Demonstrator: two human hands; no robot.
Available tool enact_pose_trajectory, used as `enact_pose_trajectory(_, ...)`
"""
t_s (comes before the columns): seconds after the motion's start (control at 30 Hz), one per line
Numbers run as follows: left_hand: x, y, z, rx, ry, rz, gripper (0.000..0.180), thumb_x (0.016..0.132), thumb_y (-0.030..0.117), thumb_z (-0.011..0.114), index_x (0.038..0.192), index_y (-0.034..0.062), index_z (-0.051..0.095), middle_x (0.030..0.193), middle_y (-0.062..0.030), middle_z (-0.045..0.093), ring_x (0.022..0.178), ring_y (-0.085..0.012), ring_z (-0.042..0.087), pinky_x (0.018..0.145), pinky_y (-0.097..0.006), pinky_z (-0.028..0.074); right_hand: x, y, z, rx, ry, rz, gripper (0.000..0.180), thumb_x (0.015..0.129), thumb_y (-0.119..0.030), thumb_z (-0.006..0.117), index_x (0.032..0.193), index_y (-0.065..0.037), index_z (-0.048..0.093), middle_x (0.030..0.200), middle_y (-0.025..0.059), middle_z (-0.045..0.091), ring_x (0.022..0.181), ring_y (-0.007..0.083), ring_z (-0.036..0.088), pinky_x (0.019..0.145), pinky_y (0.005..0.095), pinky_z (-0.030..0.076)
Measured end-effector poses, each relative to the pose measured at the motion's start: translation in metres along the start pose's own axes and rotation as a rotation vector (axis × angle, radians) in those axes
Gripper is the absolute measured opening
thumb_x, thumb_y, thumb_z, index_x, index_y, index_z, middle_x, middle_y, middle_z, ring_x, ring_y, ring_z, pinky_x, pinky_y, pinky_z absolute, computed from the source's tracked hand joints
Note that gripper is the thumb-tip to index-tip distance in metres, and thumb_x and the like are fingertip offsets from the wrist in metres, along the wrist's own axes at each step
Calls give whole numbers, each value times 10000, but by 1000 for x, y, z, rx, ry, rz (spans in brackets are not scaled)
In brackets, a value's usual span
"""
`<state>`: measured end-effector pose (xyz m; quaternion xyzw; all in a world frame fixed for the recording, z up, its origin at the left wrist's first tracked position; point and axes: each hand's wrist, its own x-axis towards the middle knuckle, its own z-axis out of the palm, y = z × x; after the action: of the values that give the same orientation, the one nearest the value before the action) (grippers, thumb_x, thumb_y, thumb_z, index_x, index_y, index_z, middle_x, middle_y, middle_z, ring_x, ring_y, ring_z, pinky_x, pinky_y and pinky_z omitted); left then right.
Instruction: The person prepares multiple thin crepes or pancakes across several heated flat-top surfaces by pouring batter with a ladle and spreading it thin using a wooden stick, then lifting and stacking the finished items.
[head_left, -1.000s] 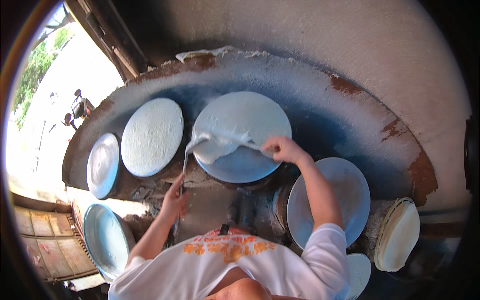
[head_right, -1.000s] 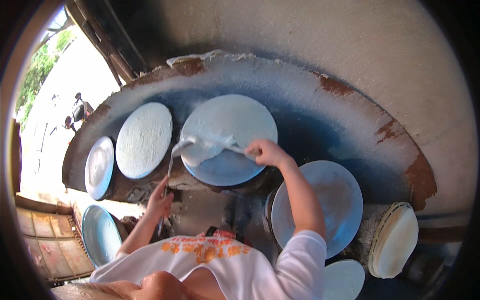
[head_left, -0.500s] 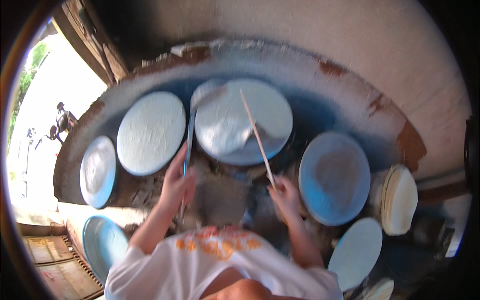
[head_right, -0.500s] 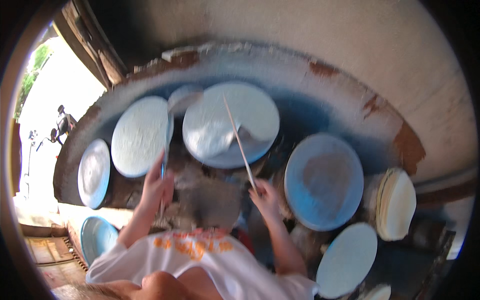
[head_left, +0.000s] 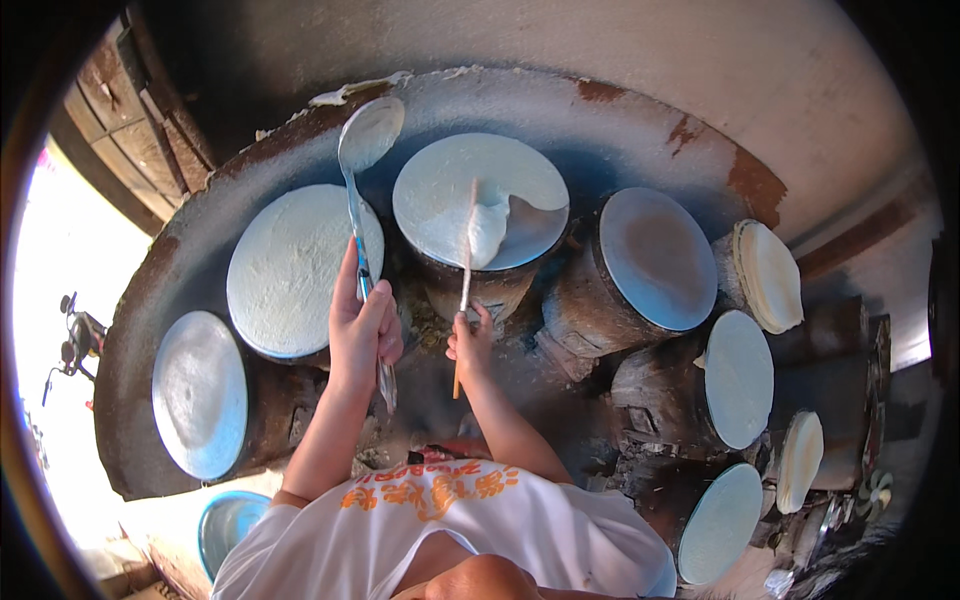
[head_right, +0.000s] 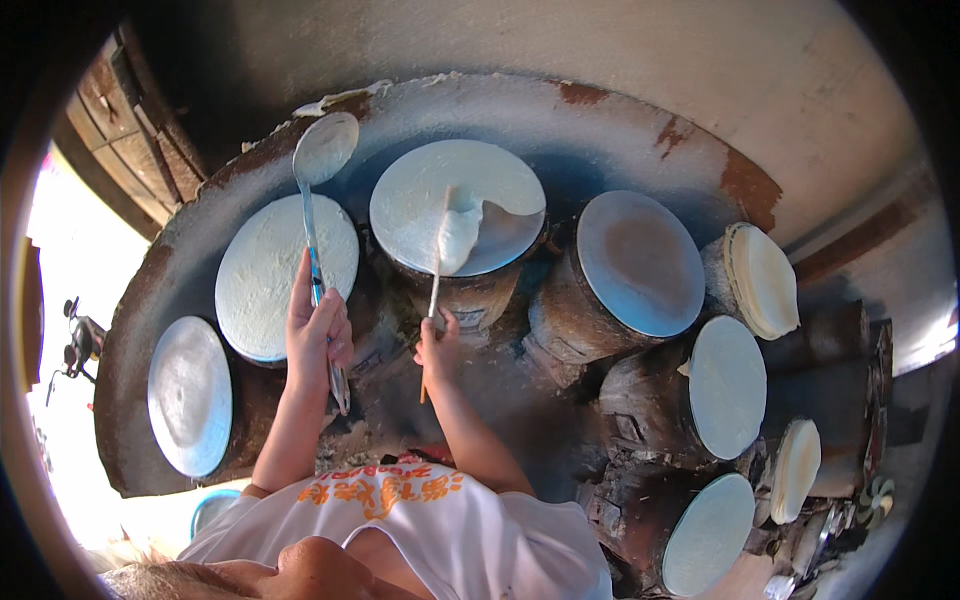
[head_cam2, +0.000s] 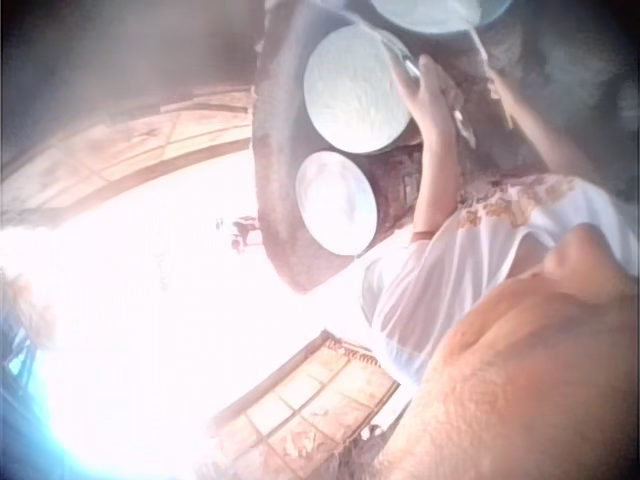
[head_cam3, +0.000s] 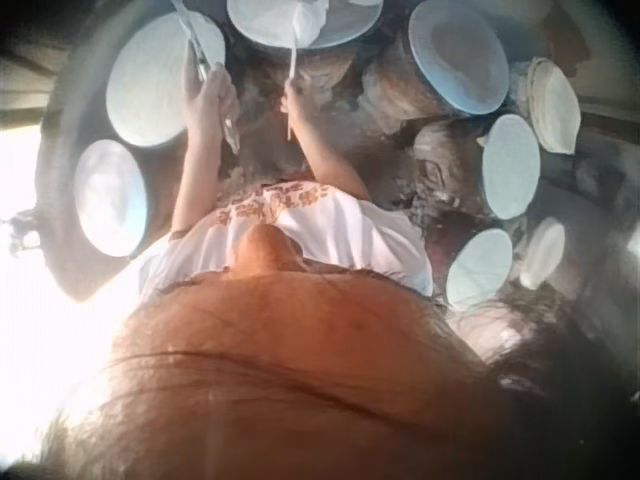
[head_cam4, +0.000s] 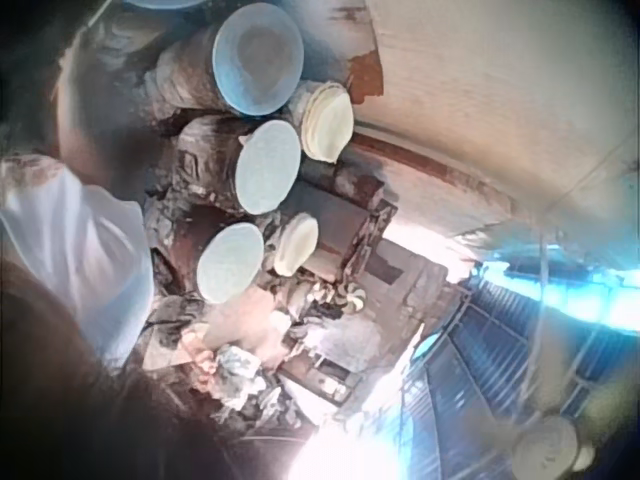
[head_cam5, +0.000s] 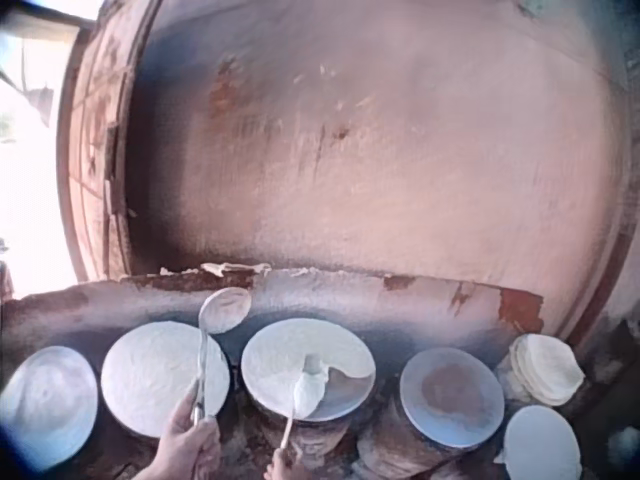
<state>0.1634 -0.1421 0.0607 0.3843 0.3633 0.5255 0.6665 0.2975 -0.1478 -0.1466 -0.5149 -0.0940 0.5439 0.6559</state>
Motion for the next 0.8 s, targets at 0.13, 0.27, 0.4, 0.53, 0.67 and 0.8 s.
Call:
enact_pose_trajectory(0.13,-7,0,4,46,6,-17,591,963,105,443,1483,235,193,574,37,318,392,-38,308,332,-188,273,31,-31,-11,117,86,-82,283,937,-205,551,1195,-194,436,676,-11,425,440,68,335,384,226,273)
enact_pose_trajectory(0.27,-13,-5,3,45,-19,-49,587,962,99,439,1483,226,198,570,35,322,395,-38,299,336,-185,266,38,-32,-19,78,55,-190,207,942,-187,540,1134,-136,480,669,11,457,430,85,369,367,238,287)
enact_pose_trajectory(0.4,-6,-11,-7,46,-31,-26,592,959,87,443,1481,228,202,581,35,333,408,-36,298,338,-181,271,-12,-21,-60,-418,-33,-67,283,955,-193,513,1232,-137,515,688,20,510,433,74,411,367,229,317)
enact_pose_trajectory(0.53,3,-32,28,14,-76,-93,579,963,86,432,1478,233,210,584,42,311,413,-36,299,341,-188,282,21,-88,-118,-372,28,29,359,960,-217,512,1316,-165,497,696,15,502,423,65,377,359,229,315)
enact_pose_trajectory(0.67,12,-44,68,80,-130,-65,579,960,81,428,1476,230,214,592,42,320,414,-37,309,345,-187,279,86,-139,-108,-503,35,-60,345,964,-224,505,1303,-160,510,693,8,487,430,71,371,367,238,315)
enact_pose_trajectory(0.8,28,-52,83,88,-71,-68,588,958,83,427,1481,220,198,581,34,329,398,-39,313,341,-190,279,51,-136,-106,-958,-248,-35,344,950,-208,523,1290,-151,517,656,-6,511,443,67,422,384,235,349)
